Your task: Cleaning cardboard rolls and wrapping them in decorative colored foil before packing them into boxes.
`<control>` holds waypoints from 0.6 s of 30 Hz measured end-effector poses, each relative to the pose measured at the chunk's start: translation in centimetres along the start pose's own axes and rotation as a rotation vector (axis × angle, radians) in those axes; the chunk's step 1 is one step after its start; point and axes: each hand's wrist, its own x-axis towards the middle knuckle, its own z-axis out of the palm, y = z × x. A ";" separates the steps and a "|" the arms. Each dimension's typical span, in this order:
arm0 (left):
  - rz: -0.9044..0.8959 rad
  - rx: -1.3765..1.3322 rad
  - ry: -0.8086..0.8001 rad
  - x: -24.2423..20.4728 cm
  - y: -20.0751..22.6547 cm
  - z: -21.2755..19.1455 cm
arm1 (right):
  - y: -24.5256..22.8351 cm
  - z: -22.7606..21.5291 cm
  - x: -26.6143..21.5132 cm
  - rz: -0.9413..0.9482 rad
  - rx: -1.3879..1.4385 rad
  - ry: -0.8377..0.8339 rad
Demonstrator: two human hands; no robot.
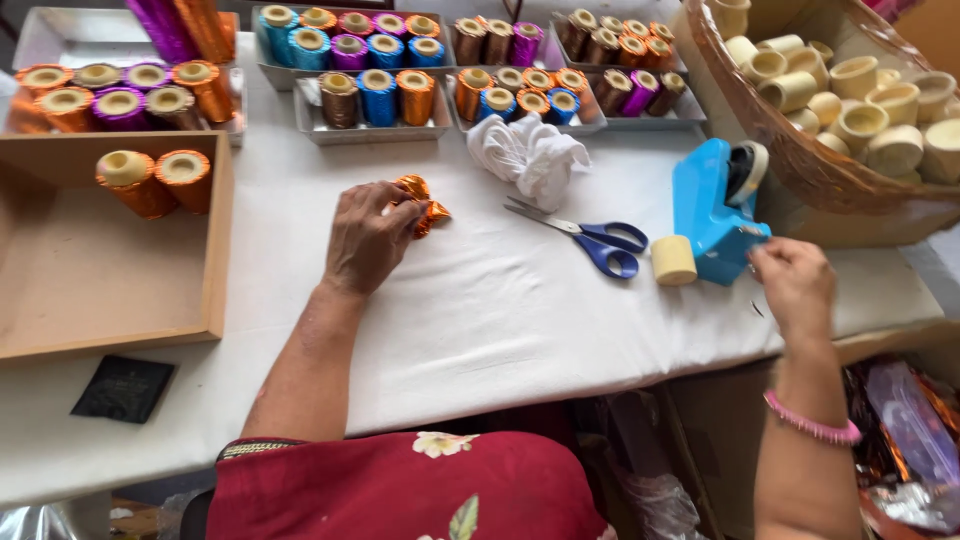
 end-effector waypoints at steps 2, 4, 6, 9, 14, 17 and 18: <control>0.004 -0.020 0.021 0.4 -0.2 -0.3 | -2.2 -1.5 -0.9 -0.033 -0.117 -0.002; 0.002 -0.043 0.028 0.1 -0.1 -0.6 | -5.4 -2.1 -2.6 -0.061 -0.239 -0.013; 0.016 -0.075 0.044 0.7 -0.2 -0.7 | -10.5 -2.1 -4.0 0.021 0.071 -0.184; 0.018 -0.061 0.031 0.4 -0.1 -0.4 | -15.3 1.2 -4.8 -0.262 0.494 -0.460; 0.006 -0.026 0.007 0.0 -0.6 0.9 | -25.0 10.4 -3.4 -0.448 0.685 -0.735; -0.009 -0.053 0.011 0.4 -0.4 -0.1 | -28.5 17.0 -2.4 -0.328 0.899 -0.833; -0.019 -0.092 0.011 0.6 -0.3 -0.6 | -29.4 19.3 -2.2 -0.225 0.994 -0.843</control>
